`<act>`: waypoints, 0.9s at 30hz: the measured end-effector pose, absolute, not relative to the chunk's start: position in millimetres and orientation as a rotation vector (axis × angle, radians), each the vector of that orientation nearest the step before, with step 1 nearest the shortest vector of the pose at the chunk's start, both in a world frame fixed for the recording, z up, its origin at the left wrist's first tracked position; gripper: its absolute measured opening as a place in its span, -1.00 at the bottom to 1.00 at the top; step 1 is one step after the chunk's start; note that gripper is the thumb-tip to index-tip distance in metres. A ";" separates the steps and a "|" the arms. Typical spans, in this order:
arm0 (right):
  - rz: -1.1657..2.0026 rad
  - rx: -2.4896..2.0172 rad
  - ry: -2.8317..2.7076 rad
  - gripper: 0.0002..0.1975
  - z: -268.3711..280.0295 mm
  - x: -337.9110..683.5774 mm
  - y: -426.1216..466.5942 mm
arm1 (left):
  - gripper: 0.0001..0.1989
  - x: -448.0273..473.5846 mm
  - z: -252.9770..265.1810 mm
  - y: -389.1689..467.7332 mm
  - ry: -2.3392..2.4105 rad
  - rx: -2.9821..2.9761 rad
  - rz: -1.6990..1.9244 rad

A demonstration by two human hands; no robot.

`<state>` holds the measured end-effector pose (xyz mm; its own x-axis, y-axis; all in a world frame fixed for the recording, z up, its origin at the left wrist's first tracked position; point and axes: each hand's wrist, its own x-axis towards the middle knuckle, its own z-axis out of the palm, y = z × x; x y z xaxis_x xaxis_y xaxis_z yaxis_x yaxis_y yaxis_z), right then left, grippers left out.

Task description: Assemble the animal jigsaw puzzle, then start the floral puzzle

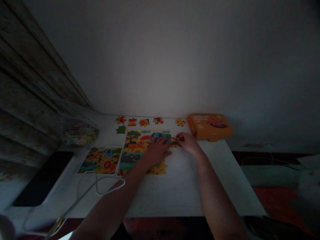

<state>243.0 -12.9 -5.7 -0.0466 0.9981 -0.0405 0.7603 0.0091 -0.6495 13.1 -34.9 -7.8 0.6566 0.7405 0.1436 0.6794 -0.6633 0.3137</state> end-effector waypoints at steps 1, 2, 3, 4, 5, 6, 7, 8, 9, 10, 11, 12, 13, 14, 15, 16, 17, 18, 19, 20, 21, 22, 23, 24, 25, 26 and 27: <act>0.719 -1.809 -1.865 -0.80 -5.8 242.4 -13.0 | -0.58 13.7 -7.3 -35.5 1.160 2.646 0.377; 0.719 -1.818 -1.869 -0.79 -5.9 241.8 -13.0 | -0.58 14.2 -6.9 -36.0 1.167 2.648 0.376; 0.722 -1.826 -1.872 -0.79 -5.9 241.4 -13.1 | -0.57 14.4 -6.6 -36.4 1.169 2.648 0.378; 0.718 -1.834 -1.875 -0.80 -6.0 241.1 -13.2 | -0.58 14.5 -6.3 -36.6 1.170 2.648 0.381; 0.703 -1.842 -1.879 -0.80 -6.2 240.9 -13.2 | -0.58 14.6 -6.2 -36.7 1.168 2.648 0.383; 0.676 -1.849 -1.885 -0.81 -6.4 240.7 -13.3 | -0.58 14.6 -6.1 -36.7 1.167 2.649 0.383; 0.642 -1.856 -1.892 -0.81 -6.6 240.6 -13.3 | -0.58 14.7 -6.1 -36.9 1.167 2.649 0.381; 0.611 -1.862 -1.898 -0.81 -6.8 240.6 -13.2 | -0.59 15.0 -6.3 -37.1 1.170 2.648 0.380; 0.591 -1.866 -1.905 -0.81 -7.1 240.5 -13.0 | -0.59 15.4 -6.6 -37.6 1.174 2.646 0.380; 0.588 -1.866 -1.911 -0.82 -7.3 240.5 -12.8 | -0.59 16.0 -7.1 -38.0 1.177 2.643 0.381; 0.602 -1.863 -1.915 -0.83 -7.4 240.5 -12.5 | -0.59 16.5 -7.6 -38.4 1.178 2.638 0.383; 0.622 -1.857 -1.916 -0.83 -7.5 240.6 -12.3 | -0.59 16.9 -8.1 -38.3 1.173 2.633 0.388; 0.646 -1.850 -1.914 -0.84 -7.6 240.6 -12.0 | -0.60 16.8 -8.5 -37.5 1.162 2.625 0.398; 0.670 -1.841 -1.907 -0.84 -7.7 240.7 -11.8 | -0.61 15.8 -8.5 -35.6 1.152 2.610 0.417; 0.692 -1.833 -1.896 -0.84 -7.7 240.8 -11.7 | -0.63 13.4 -7.8 -32.2 1.150 2.584 0.447; 0.710 -1.828 -1.885 -0.84 -7.6 240.9 -11.5 | -0.64 9.2 -6.5 -27.3 1.165 2.547 0.491; 0.723 -1.824 -1.876 -0.84 -7.6 240.9 -11.5 | -0.66 2.9 -4.3 -20.9 1.206 2.497 0.551; 0.733 -1.821 -1.869 -0.84 -7.5 241.0 -11.5 | -0.68 -5.8 -1.3 -13.4 1.268 2.438 0.617; 0.740 -1.820 -1.865 -0.84 -7.4 241.1 -11.5 | -0.69 -16.7 2.3 -5.1 1.361 2.371 0.691; 0.743 -1.821 -1.864 -0.84 -7.2 241.1 -11.6 | -0.70 -29.6 6.3 3.3 1.468 2.297 0.770; 0.745 -1.823 -1.867 -0.84 -7.1 241.2 -11.8 | -0.69 -43.7 10.3 11.3 1.571 2.231 0.816; 0.747 -1.823 -1.873 -0.83 -6.9 241.3 -12.0 | -0.69 -58.5 14.0 18.4 1.687 2.165 0.838; 0.749 -1.825 -1.881 -0.83 -6.8 241.3 -12.2 | -0.69 -72.8 17.2 24.0 1.808 2.098 0.833; 0.746 -1.826 -1.890 -0.83 -6.7 241.2 -12.5 | -0.68 -86.1 19.5 28.2 1.947 2.016 0.823; 0.735 -1.826 -1.900 -0.83 -6.7 241.0 -12.7 | -0.67 -97.5 21.0 30.9 2.078 1.926 0.808; 0.715 -1.825 -1.909 -0.83 -6.7 240.7 -12.9 | -0.65 -106.7 21.7 32.2 2.178 1.844 0.791; 0.689 -1.823 -1.916 -0.82 -6.7 240.2 -13.1 | -0.63 -113.6 21.6 32.6 2.257 1.771 0.774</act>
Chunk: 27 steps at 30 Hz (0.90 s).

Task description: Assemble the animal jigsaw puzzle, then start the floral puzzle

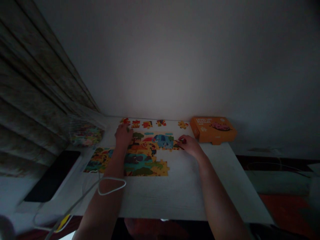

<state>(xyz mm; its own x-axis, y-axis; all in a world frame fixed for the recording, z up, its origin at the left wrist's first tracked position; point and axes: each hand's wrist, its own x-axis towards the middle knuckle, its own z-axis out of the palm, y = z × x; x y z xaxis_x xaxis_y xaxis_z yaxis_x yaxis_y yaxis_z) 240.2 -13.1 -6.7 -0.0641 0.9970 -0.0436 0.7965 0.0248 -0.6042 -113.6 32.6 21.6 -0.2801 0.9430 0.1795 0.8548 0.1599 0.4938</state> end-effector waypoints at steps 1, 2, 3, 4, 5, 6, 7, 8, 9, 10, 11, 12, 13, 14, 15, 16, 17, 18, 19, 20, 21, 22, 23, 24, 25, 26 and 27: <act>0.660 -1.819 -1.922 -0.82 -6.7 239.6 -13.3 | -0.60 -118.4 20.9 32.3 2.308 1.716 0.756; 0.633 -1.816 -1.929 -0.82 -6.6 238.9 -13.5 | -0.58 -121.2 19.9 31.6 2.339 1.678 0.734; 0.615 -1.813 -1.939 -0.83 -6.4 238.1 -13.7 | -0.56 -122.8 18.6 30.9 2.355 1.657 0.706; 0.605 -1.810 -1.948 -0.84 -6.0 237.3 -13.9 | -0.54 -123.5 17.4 30.3 2.364 1.648 0.674; 0.601 -1.808 -1.956 -0.85 -5.5 236.6 -14.0 | -0.52 -123.8 16.4 29.8 2.369 1.648 0.638; 0.602 -1.808 -1.960 -0.86 -4.9 236.1 -14.2 | -0.51 -124.1 15.6 29.4 2.373 1.647 0.603; 0.608 -1.808 -1.961 -0.88 -4.0 235.8 -14.4 | -0.49 -124.6 15.2 29.1 2.379 1.645 0.571; 0.619 -1.809 -1.957 -0.88 -3.1 235.8 -14.6 | -0.48 -125.2 15.1 29.0 2.389 1.637 0.547; 0.636 -1.810 -1.951 -0.89 -2.1 236.0 -14.8 | -0.46 -126.1 15.4 28.8 2.401 1.626 0.527; 0.663 -1.810 -1.945 -0.89 -1.1 236.4 -15.0 | -0.45 -127.1 16.0 28.7 2.414 1.610 0.512; 0.693 -1.807 -1.942 -0.89 -0.2 236.8 -15.2 | -0.45 -128.2 16.8 28.6 2.424 1.594 0.499; 0.718 -1.800 -1.943 -0.89 0.5 237.3 -15.4 | -0.45 -129.2 17.8 28.5 2.431 1.577 0.488; 0.733 -1.793 -1.944 -0.89 1.1 237.8 -15.6 | -0.45 -130.2 18.8 28.7 2.433 1.558 0.479; 0.738 -1.787 -1.946 -0.88 1.4 238.1 -15.8 | -0.45 -131.0 19.8 28.9 2.432 1.533 0.473; 0.735 -1.783 -1.946 -0.88 1.5 238.3 -16.0 | -0.45 -131.8 20.7 29.3 2.432 1.505 0.471; 0.728 -1.784 -1.945 -0.87 1.5 238.3 -16.2 | -0.46 -132.4 21.7 29.8 2.431 1.473 0.476; 0.723 -1.789 -1.942 -0.87 1.3 238.2 -16.3 | -0.47 -133.0 22.6 30.4 2.427 1.445 0.487; 0.721 -1.796 -1.938 -0.86 1.0 238.0 -16.4 | -0.48 -133.4 23.5 31.1 2.420 1.422 0.501; 0.718 -1.801 -1.938 -0.85 0.7 237.7 -16.4 | -0.49 -133.7 24.4 31.8 2.411 1.403 0.516; 0.712 -1.804 -1.940 -0.84 0.3 237.5 -16.3 | -0.50 -133.8 25.3 32.4 2.403 1.387 0.528; 0.703 -1.807 -1.940 -0.83 -0.3 237.4 -16.1 | -0.50 -133.8 26.1 33.0 2.396 1.373 0.535; 0.693 -1.809 -1.939 -0.82 -0.9 237.5 -15.8 | -0.50 -133.7 26.7 33.5 2.392 1.359 0.538; 0.682 -1.810 -1.937 -0.82 -1.7 237.6 -15.4 | -0.50 -133.7 27.0 33.9 2.391 1.348 0.543; 0.673 -1.812 -1.932 -0.82 -2.6 237.9 -14.8 | -0.50 -133.8 26.8 34.2 2.390 1.339 0.553; 0.667 -1.812 -1.925 -0.82 -3.7 238.2 -14.2 | -0.49 -134.2 26.2 34.5 2.383 1.336 0.571; 0.665 -1.808 -1.917 -0.83 -4.8 238.6 -13.6 | -0.47 -134.9 25.0 34.7 2.371 1.337 0.600; 0.664 -1.802 -1.906 -0.83 -5.9 239.0 -12.9 | -0.45 -136.1 23.3 35.1 2.351 1.347 0.645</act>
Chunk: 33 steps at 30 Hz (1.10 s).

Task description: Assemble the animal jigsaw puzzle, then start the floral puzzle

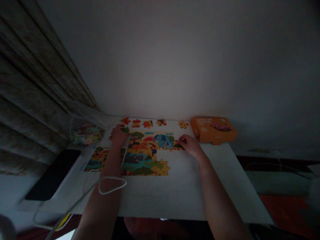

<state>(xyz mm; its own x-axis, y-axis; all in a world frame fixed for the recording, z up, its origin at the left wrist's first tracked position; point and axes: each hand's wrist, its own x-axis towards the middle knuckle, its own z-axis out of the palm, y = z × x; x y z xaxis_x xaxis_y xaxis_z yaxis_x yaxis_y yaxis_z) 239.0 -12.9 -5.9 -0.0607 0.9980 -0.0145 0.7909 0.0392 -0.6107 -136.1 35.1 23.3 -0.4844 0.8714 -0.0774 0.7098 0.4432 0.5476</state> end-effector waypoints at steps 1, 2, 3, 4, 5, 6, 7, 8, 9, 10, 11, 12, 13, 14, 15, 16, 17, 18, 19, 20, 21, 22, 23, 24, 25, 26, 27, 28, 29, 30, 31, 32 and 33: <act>0.666 -1.797 -1.887 -0.83 -6.9 239.4 -12.1 | -0.43 -137.7 21.4 35.7 2.329 1.364 0.712; 0.665 -1.796 -1.858 -0.84 -7.6 239.7 -11.3 | -0.42 -139.4 19.4 36.6 2.307 1.386 0.803; 0.660 -1.804 -1.818 -0.84 -8.0 239.9 -10.5 | -0.43 -140.8 17.4 37.8 2.282 1.408 0.916; 0.644 -1.821 -1.767 -0.84 -8.0 240.1 -9.6 | -0.44 -141.4 15.8 39.2 2.252 1.419 1.045; 0.621 -1.841 -1.710 -0.84 -7.6 240.1 -8.8 | -0.46 -140.6 14.7 40.7 2.212 1.403 1.183; 0.592 -1.853 -1.655 -0.84 -6.8 240.1 -8.0 | -0.48 -137.7 14.3 41.7 2.152 1.353 1.316; 0.563 -1.856 -1.604 -0.83 -5.7 239.9 -7.3 | -0.49 -132.1 14.4 42.1 2.064 1.271 1.427; 0.542 -1.845 -1.560 -0.82 -4.4 239.6 -6.7 | -0.51 -123.7 15.1 41.3 1.942 1.169 1.502; 0.536 -1.822 -1.524 -0.80 -3.1 239.1 -6.2 | -0.53 -112.5 16.2 39.1 1.793 1.058 1.540; 0.546 -1.788 -1.494 -0.77 -1.9 238.3 -5.7 | -0.58 -98.9 17.5 35.3 1.627 0.957 1.535; 0.565 -1.751 -1.470 -0.73 -0.8 237.3 -5.4 | -0.60 -83.8 18.7 30.2 1.443 0.873 1.489; 0.591 -1.713 -1.450 -0.69 0.1 236.1 -5.1 | -0.61 -68.0 19.7 24.1 1.282 0.808 1.425; 0.618 -1.674 -1.434 -0.66 0.8 234.8 -5.0 | -0.61 -52.6 20.3 17.4 1.166 0.748 1.373; 0.646 -1.637 -1.423 -0.62 1.4 233.3 -4.9 | -0.61 -38.5 20.3 10.7 1.094 0.694 1.339; 0.673 -1.604 -1.414 -0.59 1.9 231.7 -5.1 | -0.59 -26.4 19.7 4.4 1.061 0.649 1.305; 0.704 -1.574 -1.408 -0.57 2.4 230.1 -5.4 | -0.59 -16.6 18.6 -1.0 1.051 0.630 1.272; 0.750 -1.546 -1.406 -0.55 3.0 228.5 -6.0 | -0.59 -9.1 17.0 -5.3 1.067 0.626 1.245; 0.814 -1.519 -1.403 -0.53 3.7 226.9 -6.8 | -0.59 -3.7 15.2 -8.7 1.096 0.633 1.221; 0.898 -1.491 -1.398 -0.51 4.7 225.3 -7.9 | -0.60 0.0 13.3 -11.1 1.129 0.643 1.198; 0.995 -1.462 -1.386 -0.49 5.8 223.5 -9.2 | -0.62 2.6 11.5 -12.9 1.156 0.649 1.180; 1.098 -1.431 -1.366 -0.46 7.1 221.7 -10.6 | -0.63 4.6 9.9 -14.4 1.169 0.650 1.164; 1.196 -1.401 -1.342 -0.45 8.6 219.9 -12.0 | -0.64 6.4 8.7 -15.8 1.166 0.645 1.152; 1.282 -1.374 -1.319 -0.45 10.2 218.0 -13.4 | -0.64 8.3 7.7 -17.3 1.154 0.637 1.141; 1.349 -1.347 -1.298 -0.45 11.9 216.1 -14.8 | -0.65 10.4 6.9 -19.0 1.138 0.635 1.133; 1.400 -1.320 -1.282 -0.45 13.6 214.5 -15.9 | -0.65 12.9 6.2 -20.8 1.127 0.640 1.125; 1.436 -1.294 -1.268 -0.45 15.3 213.1 -17.0 | -0.65 15.6 5.4 -22.8 1.124 0.652 1.119; 1.464 -1.272 -1.256 -0.44 16.7 212.0 -17.8 | -0.66 18.3 4.4 -24.7 1.127 0.671 1.111; 1.485 -1.256 -1.247 -0.44 17.9 211.4 -18.5 | -0.66 21.0 3.2 -26.4 1.130 0.698 1.103; 1.500 -1.248 -1.245 -0.46 18.7 211.3 -18.9 | -0.68 23.2 1.7 -27.6 1.132 0.733 1.093; 1.511 -1.247 -1.248 -0.48 18.9 211.6 -19.0 | -0.69 25.0 0.0 -28.5 1.135 0.779 1.080; 1.518 -1.256 -1.256 -0.52 18.6 212.5 -18.8 | -0.72 26.2 -1.6 -28.9 1.148 0.839 1.064; 1.518 -1.271 -1.264 -0.55 17.8 213.9 -18.1 | -0.74 26.7 -3.2 -29.0 1.171 0.920 1.044; 1.501 -1.285 -1.263 -0.56 16.4 215.7 -16.9 | -0.78 26.6 -4.6 -29.1 1.205 1.030 1.022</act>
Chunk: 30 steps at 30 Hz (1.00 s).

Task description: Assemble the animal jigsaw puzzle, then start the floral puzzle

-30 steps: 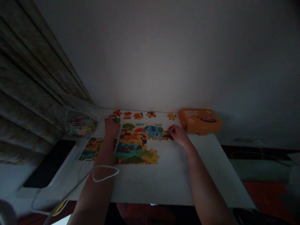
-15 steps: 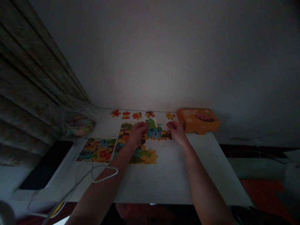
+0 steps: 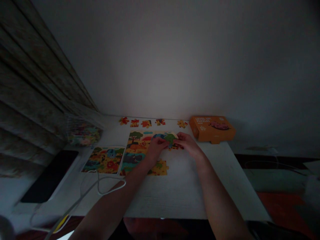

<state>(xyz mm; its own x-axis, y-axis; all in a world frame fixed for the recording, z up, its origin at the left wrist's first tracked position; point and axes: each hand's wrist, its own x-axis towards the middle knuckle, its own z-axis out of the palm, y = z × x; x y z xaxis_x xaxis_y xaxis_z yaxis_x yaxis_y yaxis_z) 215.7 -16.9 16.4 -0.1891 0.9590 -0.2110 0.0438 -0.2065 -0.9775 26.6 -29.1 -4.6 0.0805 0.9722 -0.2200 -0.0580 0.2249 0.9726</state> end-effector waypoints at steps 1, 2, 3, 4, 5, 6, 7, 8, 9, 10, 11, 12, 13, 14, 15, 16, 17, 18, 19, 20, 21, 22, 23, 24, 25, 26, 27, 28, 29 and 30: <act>1.465 -1.294 -1.249 -0.57 14.4 217.8 -15.2 | -0.81 25.9 -5.7 -29.5 1.242 1.175 1.001; 1.408 -1.296 -1.220 -0.57 11.9 220.3 -12.9 | -0.84 24.9 -6.5 -30.4 1.273 1.356 0.977; 1.336 -1.294 -1.182 -0.57 9.1 222.9 -10.2 | -0.83 23.6 -7.0 -31.9 1.292 1.563 0.943; 1.253 -1.291 -1.139 -0.57 5.9 225.8 -7.2 | -0.77 22.5 -7.3 -34.2 1.295 1.781 0.891; 1.163 -1.290 -1.098 -0.57 2.3 228.8 -4.1 | -0.68 21.5 -7.2 -36.9 1.289 1.989 0.811; 1.070 -1.299 -1.069 -0.55 -1.5 231.8 -1.1 | -0.61 21.0 -7.0 -40.0 1.286 2.167 0.707; 0.975 -1.316 -1.058 -0.53 -5.6 234.7 1.6 | -0.57 20.8 -6.4 -43.2 1.285 2.303 0.587; 0.883 -1.340 -1.064 -0.52 -9.9 237.5 4.0 | -0.53 20.9 -5.6 -46.0 1.289 2.396 0.469; 0.804 -1.364 -1.083 -0.53 -14.3 240.1 6.0 | -0.51 21.3 -4.6 -48.3 1.295 2.453 0.367; 0.748 -1.384 -1.111 -0.55 -18.8 242.3 7.6 | -0.50 21.7 -3.4 -49.9 1.301 2.487 0.293; 0.718 -1.399 -1.141 -0.56 -23.3 244.2 8.8 | -0.49 22.0 -2.2 -50.8 1.304 2.507 0.246; 0.711 -1.411 -1.168 -0.57 -27.6 245.8 9.9 | -0.48 22.3 -1.0 -51.2 1.301 2.520 0.217; 0.716 -1.423 -1.190 -0.57 -31.5 247.0 10.9 | -0.48 22.3 0.0 -51.2 1.298 2.528 0.202; 0.724 -1.436 -1.206 -0.56 -35.0 247.9 11.8 | -0.48 22.3 0.8 -50.9 1.296 2.532 0.195; 0.733 -1.449 -1.219 -0.56 -37.7 248.5 12.6 | -0.48 22.1 1.4 -50.5 1.293 2.534 0.192; 0.737 -1.465 -1.231 -0.56 -39.7 248.8 13.4 | -0.47 21.9 1.7 -50.2 1.289 2.532 0.190; 0.738 -1.482 -1.246 -0.56 -40.7 248.9 14.1 | -0.47 21.7 1.8 -49.9 1.287 2.527 0.189; 0.739 -1.499 -1.268 -0.58 -40.8 248.8 14.6 | -0.46 21.5 1.7 -49.8 1.287 2.520 0.188; 0.737 -1.514 -1.298 -0.59 -40.0 248.4 14.9 | -0.46 21.4 1.4 -49.7 1.283 2.512 0.189; 0.731 -1.531 -1.334 -0.60 -38.6 247.8 15.2 | -0.47 21.3 0.8 -49.6 1.277 2.505 0.194; 0.720 -1.550 -1.373 -0.61 -36.8 247.1 15.3 | -0.47 21.2 0.1 -49.6 1.270 2.497 0.206; 0.708 -1.568 -1.409 -0.62 -34.8 246.4 15.3 | -0.48 21.1 -0.8 -49.7 1.262 2.489 0.222; 0.702 -1.583 -1.440 -0.62 -32.8 245.6 15.4 | -0.48 20.9 -1.6 -49.7 1.254 2.482 0.242; 0.701 -1.597 -1.464 -0.63 -31.2 245.1 15.4 | -0.49 20.8 -2.4 -49.9 1.246 2.477 0.260; 0.705 -1.609 -1.484 -0.63 -30.0 244.8 15.5 | -0.50 20.8 -2.9 -50.1 1.244 2.473 0.274; 0.712 -1.623 -1.502 -0.64 -29.2 244.8 15.7 | -0.51 20.7 -3.1 -50.3 1.245 2.472 0.281; 0.721 -1.636 -1.523 -0.64 -28.8 245.2 15.8 | -0.51 20.7 -3.0 -50.6 1.247 2.475 0.284; 0.729 -1.649 -1.548 -0.63 -28.8 245.8 15.9 | -0.52 20.8 -2.5 -50.9 1.253 2.478 0.283; 0.728 -1.662 -1.576 -0.63 -28.9 246.5 15.9 | -0.52 20.9 -1.8 -51.2 1.258 2.481 0.282; 0.716 -1.673 -1.610 -0.61 -29.2 247.3 15.8 | -0.53 21.1 -0.8 -51.4 1.260 2.484 0.281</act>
<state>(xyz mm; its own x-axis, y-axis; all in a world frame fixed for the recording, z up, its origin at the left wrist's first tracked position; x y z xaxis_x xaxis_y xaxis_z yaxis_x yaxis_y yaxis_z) 247.3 15.8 -29.2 0.0758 0.9942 0.0759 0.6093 0.0141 -0.7928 21.1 -51.4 -0.8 0.5869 0.8094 0.0217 0.7419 -0.5484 0.3858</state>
